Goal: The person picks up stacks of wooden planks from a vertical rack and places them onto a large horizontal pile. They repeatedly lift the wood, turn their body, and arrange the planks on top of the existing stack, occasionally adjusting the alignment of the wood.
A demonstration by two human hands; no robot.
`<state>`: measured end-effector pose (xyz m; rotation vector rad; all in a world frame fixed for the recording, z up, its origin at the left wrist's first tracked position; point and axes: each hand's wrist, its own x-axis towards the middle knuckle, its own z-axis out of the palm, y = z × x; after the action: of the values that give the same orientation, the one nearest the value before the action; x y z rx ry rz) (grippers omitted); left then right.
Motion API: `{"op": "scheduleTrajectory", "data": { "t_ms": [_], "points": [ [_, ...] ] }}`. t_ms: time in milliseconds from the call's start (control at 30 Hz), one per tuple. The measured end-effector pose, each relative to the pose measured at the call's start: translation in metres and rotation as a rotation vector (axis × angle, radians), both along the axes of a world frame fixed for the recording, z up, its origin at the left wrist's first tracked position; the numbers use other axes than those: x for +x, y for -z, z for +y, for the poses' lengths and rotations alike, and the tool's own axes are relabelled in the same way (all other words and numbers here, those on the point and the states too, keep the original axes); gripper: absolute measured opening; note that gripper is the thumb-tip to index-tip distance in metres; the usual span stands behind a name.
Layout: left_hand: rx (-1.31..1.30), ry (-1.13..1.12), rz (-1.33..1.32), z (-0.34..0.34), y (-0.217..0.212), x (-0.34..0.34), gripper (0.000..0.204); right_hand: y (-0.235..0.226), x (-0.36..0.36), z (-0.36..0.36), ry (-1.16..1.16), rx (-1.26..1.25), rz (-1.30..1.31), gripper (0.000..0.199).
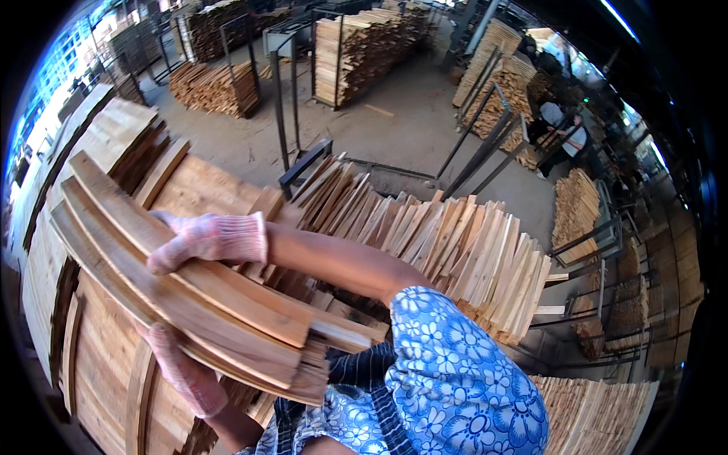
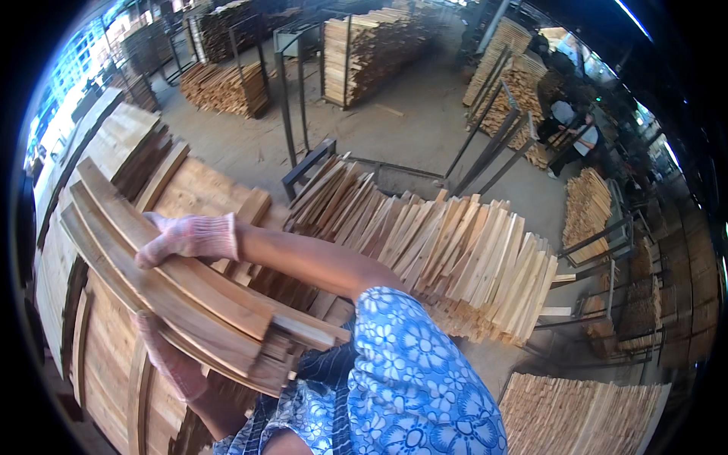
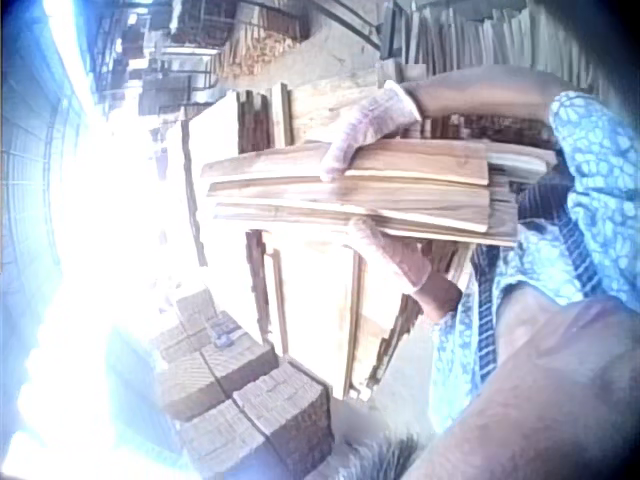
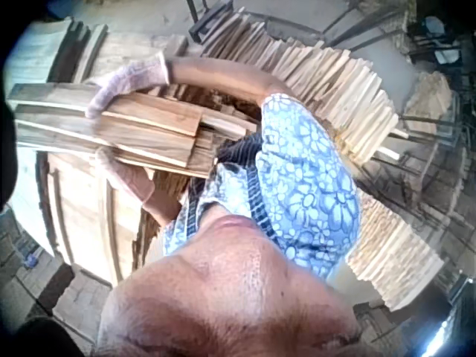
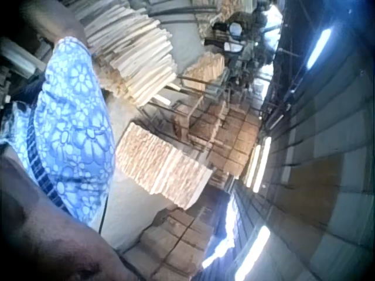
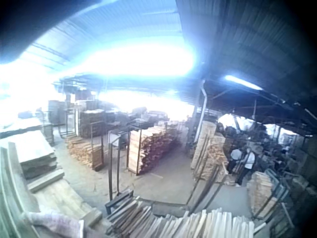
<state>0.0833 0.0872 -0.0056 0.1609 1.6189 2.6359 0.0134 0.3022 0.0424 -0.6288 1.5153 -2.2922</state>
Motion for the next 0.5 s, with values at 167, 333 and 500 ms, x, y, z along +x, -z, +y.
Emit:
{"op": "scheduleTrajectory", "data": {
  "t_ms": [167, 333, 500],
  "points": [
    [-0.203, -0.141, 0.14, -0.112, 0.008, 0.002, 0.054, -0.001, -0.034, -0.119, -0.236, -0.166, -0.038, 0.074],
    [-0.622, -0.448, 0.406, -0.193, 0.025, -0.003, 0.072, -0.013, -0.024, -0.203, -0.23, -0.038, -0.218, 0.069],
    [-0.193, -0.239, -0.01, -0.225, -0.076, 0.026, 0.104, -0.028, -0.008, -0.261, -0.362, -0.096, -0.14, 0.07]
  ]
}}
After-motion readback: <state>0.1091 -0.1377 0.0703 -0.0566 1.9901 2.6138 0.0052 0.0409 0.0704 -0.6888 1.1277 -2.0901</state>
